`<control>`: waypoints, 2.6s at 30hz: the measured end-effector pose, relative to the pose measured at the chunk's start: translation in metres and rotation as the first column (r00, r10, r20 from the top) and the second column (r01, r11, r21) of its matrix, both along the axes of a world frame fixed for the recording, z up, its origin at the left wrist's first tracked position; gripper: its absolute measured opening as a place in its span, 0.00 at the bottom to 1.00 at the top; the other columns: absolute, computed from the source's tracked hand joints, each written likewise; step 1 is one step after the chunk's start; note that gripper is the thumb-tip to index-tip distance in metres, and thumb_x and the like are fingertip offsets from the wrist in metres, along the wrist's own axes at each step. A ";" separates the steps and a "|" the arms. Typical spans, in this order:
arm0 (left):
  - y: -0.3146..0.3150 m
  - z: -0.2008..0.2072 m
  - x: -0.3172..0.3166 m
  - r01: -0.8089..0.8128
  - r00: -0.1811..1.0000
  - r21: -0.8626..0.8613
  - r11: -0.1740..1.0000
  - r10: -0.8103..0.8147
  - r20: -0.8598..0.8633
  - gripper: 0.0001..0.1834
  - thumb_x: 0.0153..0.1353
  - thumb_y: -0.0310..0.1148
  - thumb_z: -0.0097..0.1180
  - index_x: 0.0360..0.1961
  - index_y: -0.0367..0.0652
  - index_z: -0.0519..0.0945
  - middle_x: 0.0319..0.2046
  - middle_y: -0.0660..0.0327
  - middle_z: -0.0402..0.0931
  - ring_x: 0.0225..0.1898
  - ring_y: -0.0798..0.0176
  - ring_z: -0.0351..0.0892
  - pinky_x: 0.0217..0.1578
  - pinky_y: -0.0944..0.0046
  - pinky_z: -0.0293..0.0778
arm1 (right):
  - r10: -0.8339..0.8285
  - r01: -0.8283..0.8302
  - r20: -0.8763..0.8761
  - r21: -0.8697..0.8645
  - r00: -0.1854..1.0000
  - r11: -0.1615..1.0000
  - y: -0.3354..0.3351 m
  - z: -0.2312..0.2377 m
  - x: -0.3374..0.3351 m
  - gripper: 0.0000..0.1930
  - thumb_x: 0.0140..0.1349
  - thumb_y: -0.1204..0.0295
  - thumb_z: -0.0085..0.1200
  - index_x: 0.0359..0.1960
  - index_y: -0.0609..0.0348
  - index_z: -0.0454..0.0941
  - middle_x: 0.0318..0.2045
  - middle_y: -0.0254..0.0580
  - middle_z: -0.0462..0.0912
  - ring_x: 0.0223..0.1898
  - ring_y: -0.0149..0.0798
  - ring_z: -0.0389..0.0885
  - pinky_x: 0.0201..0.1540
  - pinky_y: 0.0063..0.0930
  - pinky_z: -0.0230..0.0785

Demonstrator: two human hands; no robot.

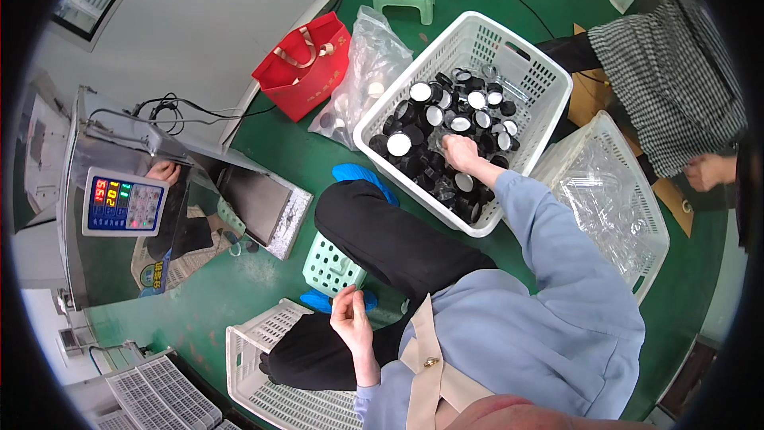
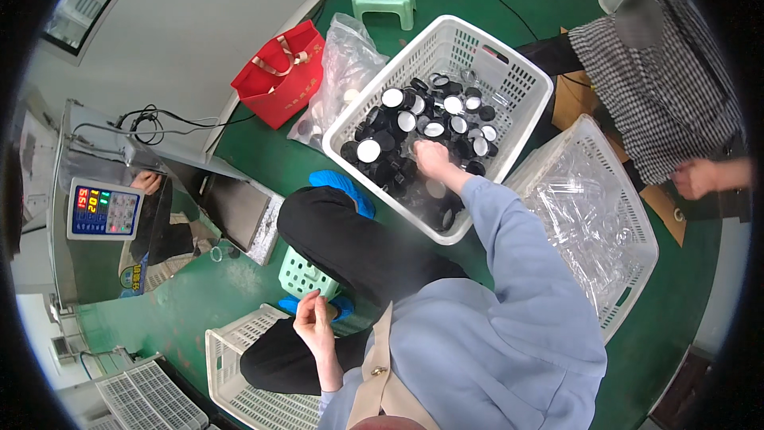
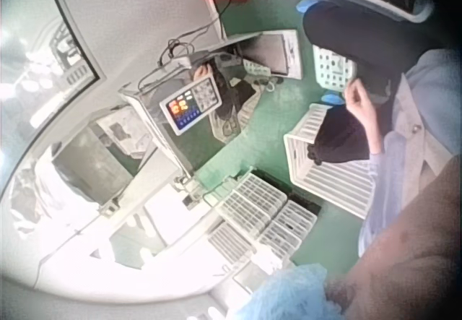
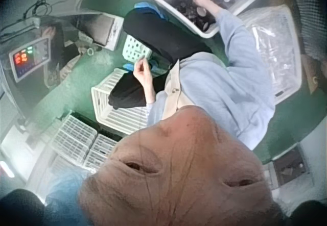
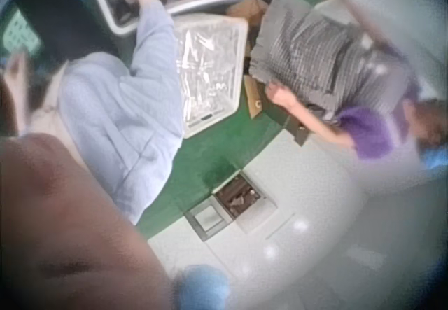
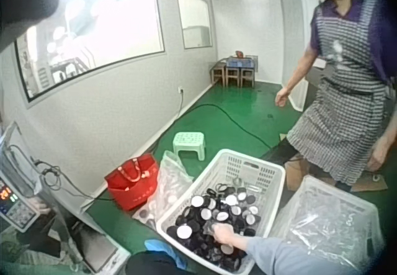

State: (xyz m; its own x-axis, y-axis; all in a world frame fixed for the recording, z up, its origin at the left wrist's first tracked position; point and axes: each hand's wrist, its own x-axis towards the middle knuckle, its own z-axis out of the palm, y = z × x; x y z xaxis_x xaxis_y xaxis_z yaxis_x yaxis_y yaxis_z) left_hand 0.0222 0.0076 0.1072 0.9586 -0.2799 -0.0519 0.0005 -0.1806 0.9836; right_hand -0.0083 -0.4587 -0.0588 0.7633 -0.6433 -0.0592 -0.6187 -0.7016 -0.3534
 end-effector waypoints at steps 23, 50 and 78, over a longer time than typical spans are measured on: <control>0.192 0.094 -0.086 0.820 0.313 -0.163 0.548 -0.669 -0.674 0.08 0.59 0.23 0.67 0.41 0.36 0.87 0.39 0.62 0.85 0.41 0.70 0.82 0.44 0.66 0.77 | 0.067 -0.060 -0.233 0.036 0.970 0.998 0.007 0.019 0.013 0.11 0.59 0.74 0.55 0.41 0.60 0.85 0.46 0.55 0.86 0.49 0.56 0.86 0.51 0.49 0.80; -0.056 0.092 0.014 0.171 0.823 -0.120 0.978 -0.075 0.563 0.55 0.46 0.30 0.78 0.73 0.34 0.59 0.65 0.45 0.70 0.65 0.49 0.73 0.64 0.52 0.71 | 0.624 -0.672 0.774 -0.409 0.102 0.617 0.249 0.302 -0.025 0.17 0.46 0.72 0.69 0.42 0.53 0.85 0.39 0.35 0.83 0.29 0.37 0.80 0.29 0.31 0.74; -0.005 -0.017 0.135 -0.464 0.880 -0.202 0.862 0.474 0.004 0.45 0.54 0.34 0.74 0.70 0.38 0.63 0.48 0.53 0.78 0.52 0.58 0.79 0.56 0.58 0.74 | 0.502 -0.562 0.752 -0.215 0.427 0.799 0.216 0.301 0.060 0.15 0.63 0.88 0.55 0.51 0.67 0.80 0.53 0.49 0.81 0.40 0.37 0.83 0.44 0.28 0.77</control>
State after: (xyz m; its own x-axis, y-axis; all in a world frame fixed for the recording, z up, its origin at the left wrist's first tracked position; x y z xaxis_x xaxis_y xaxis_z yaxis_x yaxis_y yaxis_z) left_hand 0.1571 0.0021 0.0901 0.9789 0.2042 0.0100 -0.0139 0.0177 0.9997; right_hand 0.0517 -0.2426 0.2427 0.7296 -0.1109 0.6748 0.3801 -0.7546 -0.5349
